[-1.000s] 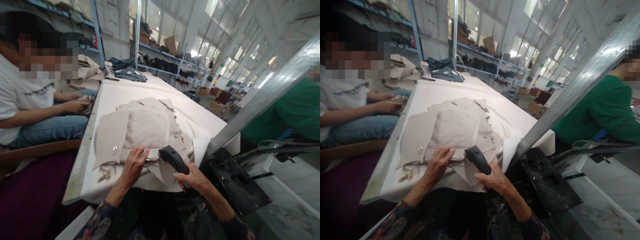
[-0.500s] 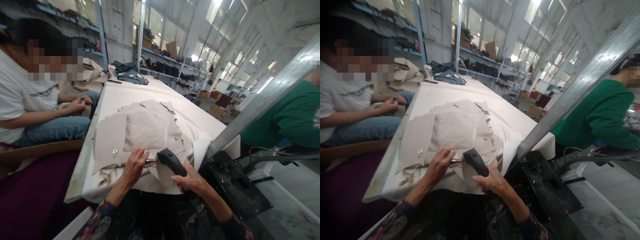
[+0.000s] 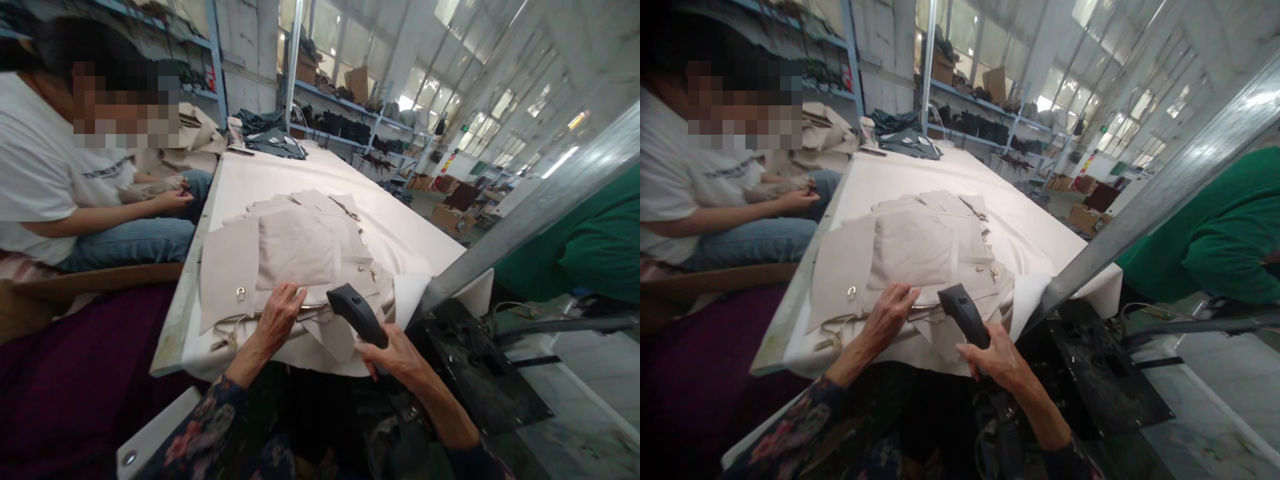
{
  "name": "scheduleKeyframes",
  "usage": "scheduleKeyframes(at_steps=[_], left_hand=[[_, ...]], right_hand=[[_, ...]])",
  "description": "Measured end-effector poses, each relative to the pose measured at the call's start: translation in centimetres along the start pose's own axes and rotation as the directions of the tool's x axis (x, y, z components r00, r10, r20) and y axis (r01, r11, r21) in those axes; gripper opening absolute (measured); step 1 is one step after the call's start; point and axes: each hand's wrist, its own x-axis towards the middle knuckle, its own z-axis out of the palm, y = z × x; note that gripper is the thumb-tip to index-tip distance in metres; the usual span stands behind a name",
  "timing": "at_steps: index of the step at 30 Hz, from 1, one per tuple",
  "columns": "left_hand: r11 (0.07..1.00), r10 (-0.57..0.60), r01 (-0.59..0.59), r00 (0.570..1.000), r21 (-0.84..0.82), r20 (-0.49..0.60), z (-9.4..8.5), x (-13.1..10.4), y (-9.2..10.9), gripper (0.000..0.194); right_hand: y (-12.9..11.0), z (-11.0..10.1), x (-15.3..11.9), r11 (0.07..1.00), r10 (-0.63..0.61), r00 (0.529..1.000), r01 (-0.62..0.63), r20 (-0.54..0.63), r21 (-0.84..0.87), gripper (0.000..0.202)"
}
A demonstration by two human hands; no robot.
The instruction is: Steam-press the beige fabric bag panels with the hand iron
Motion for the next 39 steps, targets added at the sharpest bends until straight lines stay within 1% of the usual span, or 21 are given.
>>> scheduleKeyframes(at_steps=[2,4,6,8,10,13,15,17,19,20,21,22,24,25,26,27,28,29,32,36,39], left_hand=[[1.0,-0.005,0.005,1.0,-0.007,0.009,0.1,-0.1,-0.1,0.032],[1.0,-0.006,0.006,1.0,-0.014,0.017,0.1,-0.2,-0.1,0.032],[1.0,-0.003,0.004,1.0,-0.024,0.025,0.1,-0.2,-0.1,0.032],[0.999,-0.001,0.001,1.0,-0.032,0.029,0.1,-0.2,-0.2,0.031],[0.999,-0.004,0.005,1.0,-0.039,0.029,0.1,0.0,-0.2,0.03],[0.999,-0.025,0.027,0.999,-0.043,0.03,-0.2,0.2,0.1,0.029],[0.997,-0.051,0.052,0.998,-0.048,0.037,-0.7,0.1,0.7,0.029],[0.994,-0.085,0.088,0.996,-0.063,0.042,-1.7,-0.3,1.3,0.028],[0.983,-0.164,0.166,0.986,-0.077,0.024,-2.9,-0.7,1.7,0.025],[0.969,-0.234,0.233,0.972,-0.076,0.002,-3.6,-0.9,1.6,0.024],[0.945,-0.323,0.321,0.946,-0.07,-0.027,-4.2,-1.0,1.2,0.026],[0.905,-0.425,0.422,0.903,-0.059,-0.059,-4.8,-1.1,0.7,0.029],[0.79,-0.612,0.612,0.785,-0.035,-0.099,-5.6,-0.8,-1.2,0.039],[0.733,-0.679,0.679,0.729,-0.031,-0.089,-5.8,-0.5,-2.3,0.042],[0.691,-0.723,0.722,0.689,-0.032,-0.058,-5.9,-0.2,-3.5,0.04],[0.666,-0.746,0.745,0.666,-0.041,-0.014,-5.9,0.1,-4.6,0.034],[0.649,-0.758,0.759,0.651,-0.057,0.034,-5.8,0.4,-5.6,0.029],[0.642,-0.758,0.762,0.647,-0.084,0.081,-5.8,0.5,-6.4,0.026],[0.614,-0.736,0.759,0.65,-0.217,0.19,-5.6,0.1,-7.9,0.025],[0.489,-0.703,0.743,0.646,-0.458,0.297,-5.3,-2.0,-8.0,0.028],[0.38,-0.679,0.697,0.657,-0.608,0.329,-5.1,-3.0,-7.6,0.031]], right_hand=[[0.4,0.6,-0.8,1.0,0.019,0.999,-0.018,0.048,-0.018,0.024],[0.7,1.4,-0.7,0.999,0.033,0.997,-0.032,0.067,-0.019,0.023],[0.8,2.0,0.2,1.0,0.02,0.998,-0.02,0.054,-0.009,0.023],[0.6,2.1,1.2,1.0,0.005,1.0,-0.005,-0.004,-0.005,0.023],[0.1,1.6,1.8,1.0,-0.004,0.997,0.004,-0.083,-0.001,0.023],[-0.5,0.3,1.2,1.0,-0.018,0.986,0.018,-0.168,-0.002,0.024],[-0.3,-0.4,0.2,0.999,-0.034,0.984,0.029,-0.176,-0.035,0.026],[0.2,-0.8,-0.7,0.997,-0.033,0.988,0.022,-0.154,-0.073,0.028],[1.1,-0.8,-1.3,0.996,-0.01,0.992,-0.001,-0.123,-0.088,0.03],[1.6,-0.7,-1.5,0.996,0.004,0.994,-0.013,-0.108,-0.088,0.031],[2.0,-0.5,-1.7,0.996,0.016,0.995,-0.024,-0.096,-0.084,0.031],[2.3,-0.3,-1.9,0.996,0.025,0.996,-0.031,-0.084,-0.079,0.031],[2.6,0.1,-2.2,0.997,0.019,0.998,-0.024,-0.064,-0.073,0.031],[2.6,0.2,-2.4,0.997,0.01,0.999,-0.014,-0.053,-0.074,0.031],[2.4,0.4,-2.6,0.997,0.004,0.999,-0.007,-0.04,-0.077,0.03],[2.2,0.5,-2.9,0.997,0.001,1.0,-0.003,-0.025,-0.08,0.029],[2.0,0.7,-3.1,0.996,0.0,1.0,-0.001,-0.008,-0.084,0.028],[1.7,0.8,-3.3,0.996,-0.001,1.0,0.002,0.01,-0.089,0.027],[0.9,1.5,-3.8,0.995,-0.016,0.998,0.022,0.069,-0.095,0.023],[-0.5,2.9,-3.4,0.996,-0.038,0.987,0.051,0.156,-0.079,0.019],[-1.9,4.1,-2.3,0.996,-0.029,0.976,0.045,0.214,-0.072,0.02]])
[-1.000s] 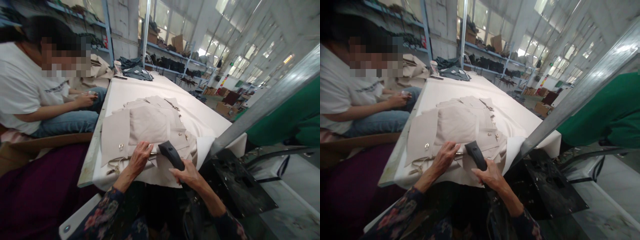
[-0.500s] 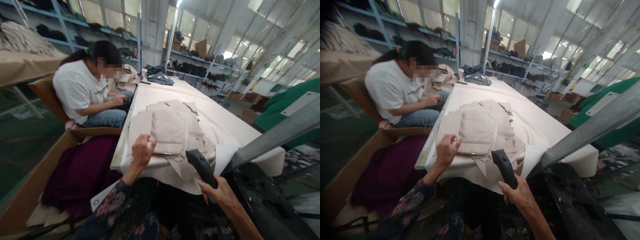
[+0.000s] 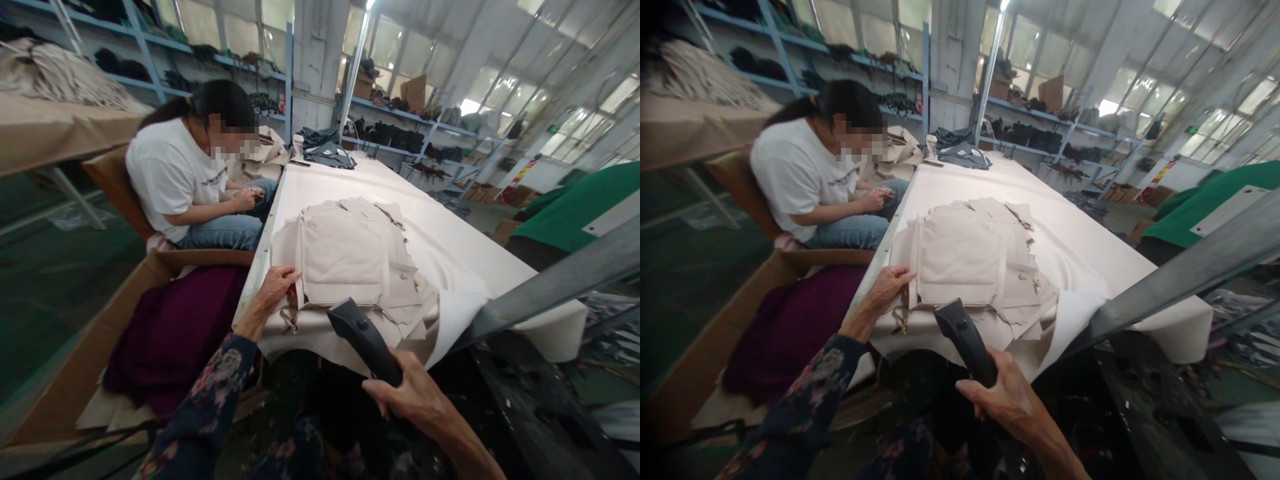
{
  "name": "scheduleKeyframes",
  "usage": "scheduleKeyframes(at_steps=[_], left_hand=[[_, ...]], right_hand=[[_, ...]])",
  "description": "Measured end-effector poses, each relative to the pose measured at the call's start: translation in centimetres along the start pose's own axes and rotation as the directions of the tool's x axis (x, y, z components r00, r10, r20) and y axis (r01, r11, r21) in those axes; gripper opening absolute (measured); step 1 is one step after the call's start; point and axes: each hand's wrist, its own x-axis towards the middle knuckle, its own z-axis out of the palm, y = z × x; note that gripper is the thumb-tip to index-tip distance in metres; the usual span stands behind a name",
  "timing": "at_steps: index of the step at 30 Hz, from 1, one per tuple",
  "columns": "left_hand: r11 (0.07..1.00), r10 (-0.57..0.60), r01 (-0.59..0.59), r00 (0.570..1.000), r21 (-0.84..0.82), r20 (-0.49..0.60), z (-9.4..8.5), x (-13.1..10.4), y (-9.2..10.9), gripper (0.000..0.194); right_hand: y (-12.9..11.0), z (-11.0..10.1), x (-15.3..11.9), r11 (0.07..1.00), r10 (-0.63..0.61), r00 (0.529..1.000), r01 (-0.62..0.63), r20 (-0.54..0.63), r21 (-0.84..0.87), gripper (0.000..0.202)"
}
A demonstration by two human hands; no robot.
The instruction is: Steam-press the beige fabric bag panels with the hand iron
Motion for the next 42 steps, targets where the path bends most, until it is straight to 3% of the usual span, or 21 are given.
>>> scheduleKeyframes(at_steps=[10,16,22,28,31,33,34,36,38,42], left_hand=[[0.966,0.017,0.002,0.997,-0.26,0.072,-0.4,-0.7,0.6,0.035],[0.95,0.006,0.032,0.993,-0.309,0.121,-0.3,-0.9,0.5,0.034],[0.977,-0.013,0.032,0.996,-0.211,0.093,0.0,-1.0,0.6,0.035],[0.999,0.036,-0.036,0.999,0.026,0.002,0.5,-1.5,1.2,0.032],[0.975,0.1,-0.071,0.986,0.21,-0.132,1.9,-2.8,2.5,0.03],[0.936,0.212,-0.148,0.961,0.321,-0.176,3.4,-4.1,3.7,0.05],[0.889,0.31,-0.24,0.942,0.389,-0.127,4.3,-4.7,4.2,0.059],[0.66,0.511,-0.479,0.851,0.578,0.122,6.2,-5.4,4.9,0.062],[0.492,0.537,-0.588,0.785,0.642,0.308,7.6,-5.4,5.0,0.057],[0.505,0.498,-0.598,0.791,0.622,0.356,8.4,-3.9,4.2,0.048]], right_hand=[[-2.5,2.5,6.7,0.992,-0.116,0.979,0.105,0.168,0.073,0.02],[-3.3,2.2,8.3,0.988,-0.13,0.987,0.121,0.092,0.096,0.022],[-2.6,-0.8,4.8,0.986,-0.121,0.993,0.122,-0.016,0.115,0.024],[1.1,-2.6,-1.0,0.987,-0.054,0.99,0.073,-0.13,0.143,0.022],[3.5,-2.7,-3.6,0.988,-0.006,0.984,0.034,-0.177,0.153,0.021],[4.8,-2.8,-5.0,0.986,0.034,0.977,0.003,-0.213,0.169,0.019],[5.4,-2.8,-5.5,0.984,0.046,0.973,-0.005,-0.227,0.177,0.018],[6.3,-3.0,-6.3,0.98,0.061,0.966,-0.01,-0.252,0.198,0.02],[6.8,-3.2,-6.8,0.976,0.065,0.96,-0.005,-0.271,0.217,0.021],[6.9,-3.7,-7.5,0.972,0.076,0.953,-0.006,-0.292,0.234,0.023]])
